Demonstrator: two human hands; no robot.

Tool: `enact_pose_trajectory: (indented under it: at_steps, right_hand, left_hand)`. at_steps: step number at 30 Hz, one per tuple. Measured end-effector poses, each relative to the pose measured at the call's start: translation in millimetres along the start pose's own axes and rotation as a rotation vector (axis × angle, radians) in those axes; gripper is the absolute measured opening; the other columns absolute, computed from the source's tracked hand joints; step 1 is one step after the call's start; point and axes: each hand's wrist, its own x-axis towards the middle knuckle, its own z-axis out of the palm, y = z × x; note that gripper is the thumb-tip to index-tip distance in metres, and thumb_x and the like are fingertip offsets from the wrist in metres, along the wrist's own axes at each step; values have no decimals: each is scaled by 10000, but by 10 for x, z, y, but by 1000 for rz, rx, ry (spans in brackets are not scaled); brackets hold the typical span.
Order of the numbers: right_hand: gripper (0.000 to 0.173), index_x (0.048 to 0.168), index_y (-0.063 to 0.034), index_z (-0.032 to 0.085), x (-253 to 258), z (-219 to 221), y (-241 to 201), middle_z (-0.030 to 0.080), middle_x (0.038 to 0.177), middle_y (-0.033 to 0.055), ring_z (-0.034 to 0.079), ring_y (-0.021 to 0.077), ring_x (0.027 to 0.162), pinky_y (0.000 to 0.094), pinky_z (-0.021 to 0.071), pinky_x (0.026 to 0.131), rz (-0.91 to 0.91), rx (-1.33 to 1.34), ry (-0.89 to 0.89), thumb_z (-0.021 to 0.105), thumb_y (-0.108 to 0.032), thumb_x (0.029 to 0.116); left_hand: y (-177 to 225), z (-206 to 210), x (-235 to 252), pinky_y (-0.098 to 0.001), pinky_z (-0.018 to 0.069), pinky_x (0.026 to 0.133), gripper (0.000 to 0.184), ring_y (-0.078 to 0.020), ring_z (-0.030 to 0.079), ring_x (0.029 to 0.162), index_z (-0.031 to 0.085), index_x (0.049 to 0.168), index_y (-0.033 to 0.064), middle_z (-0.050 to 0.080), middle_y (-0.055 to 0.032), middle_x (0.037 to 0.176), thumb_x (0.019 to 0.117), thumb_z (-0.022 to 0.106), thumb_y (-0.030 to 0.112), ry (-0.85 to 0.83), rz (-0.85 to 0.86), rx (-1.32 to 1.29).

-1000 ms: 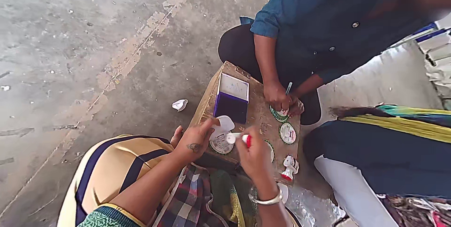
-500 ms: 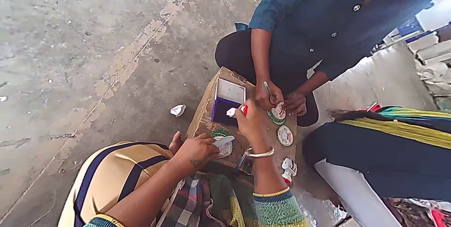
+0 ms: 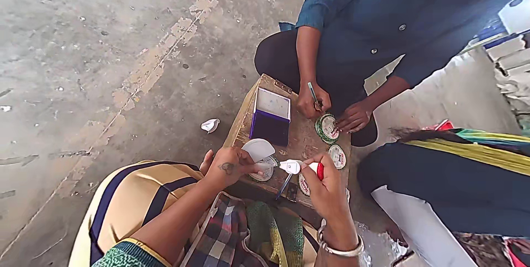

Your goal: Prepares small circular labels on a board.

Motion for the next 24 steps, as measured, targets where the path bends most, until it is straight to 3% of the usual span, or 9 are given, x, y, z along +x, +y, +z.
enact_pose_trajectory:
  at_steps: [4, 8, 12, 15, 17, 19, 21, 22, 24]
  right_hand:
    - [235, 1021, -35, 642, -102, 97, 32, 539, 662, -25, 491, 77, 541, 302, 417, 510, -45, -90, -54, 528, -230, 958]
    - [251, 1027, -37, 650, -23, 316, -1, 575, 672, 33, 558, 180, 566, 400, 445, 523, -75, -181, -146, 531, -251, 971]
    - [218, 1013, 13, 660, 74, 621, -107, 656, 741, 140, 667, 327, 679, 514, 500, 594, -91, -269, -206, 567, -179, 965]
    - [223, 1028, 1, 647, 104, 629, -150, 652, 746, 136, 674, 333, 710, 503, 495, 602, -75, -336, -285, 540, -189, 981]
    - [246, 1076, -8, 647, 115, 530, -165, 663, 779, 134, 673, 323, 731, 510, 500, 636, -44, -300, -306, 536, -211, 993]
    - [238, 1034, 12, 657, 139, 421, -131, 641, 735, 112, 636, 265, 649, 480, 507, 592, -91, -167, -127, 567, -199, 971]
    - [217, 1027, 5, 643, 225, 247, -147, 606, 725, 76, 587, 205, 629, 439, 478, 585, -49, -125, 14, 569, -192, 976]
    - [201, 1054, -7, 624, 312, 184, -175, 587, 734, 67, 572, 199, 643, 435, 463, 599, 4, -134, 32, 558, -187, 993]
    - [202, 1119, -4, 608, 547, 166, -199, 610, 781, 130, 607, 289, 711, 519, 471, 644, 96, -162, 9, 556, -177, 1029]
  left_hand:
    - [-46, 29, 31, -401, 484, 789, 243, -147, 631, 813, 726, 922, 42, 689, -62, 836, 916, 775, 281, 76, 23, -41]
    - [-90, 58, 9, -457, 504, 820, 257, -249, 653, 880, 635, 1032, -10, 669, -149, 903, 1005, 659, 244, 90, 57, -18]
    - [-121, 82, -5, -533, 524, 896, 310, -341, 696, 988, 582, 1273, 11, 704, -210, 1039, 1026, 615, 195, 105, 90, -18]
    - [-113, 111, -28, -581, 523, 838, 391, -399, 706, 910, 521, 1410, 44, 711, -230, 966, 1040, 565, 162, 137, 135, 48]
    - [-99, 123, -59, -594, 512, 826, 338, -414, 707, 943, 575, 1375, 48, 721, -231, 1024, 1053, 518, 134, 124, 176, 85]
    - [-107, 91, -46, -598, 510, 883, 309, -389, 702, 1037, 681, 1273, 58, 721, -209, 1140, 1043, 475, 76, 84, 235, 108]
    - [-112, 102, -69, -620, 479, 905, 337, -397, 688, 1078, 753, 1177, 80, 716, -209, 1171, 1017, 461, 29, 25, 259, 140]
    - [-111, 89, -79, -633, 489, 914, 326, -409, 688, 1096, 761, 1171, 82, 717, -211, 1189, 1005, 484, 38, -4, 289, 184]
    - [-111, 62, -90, -638, 491, 920, 257, -414, 667, 1144, 753, 1187, 75, 707, -201, 1226, 982, 625, 163, -69, 360, 267]
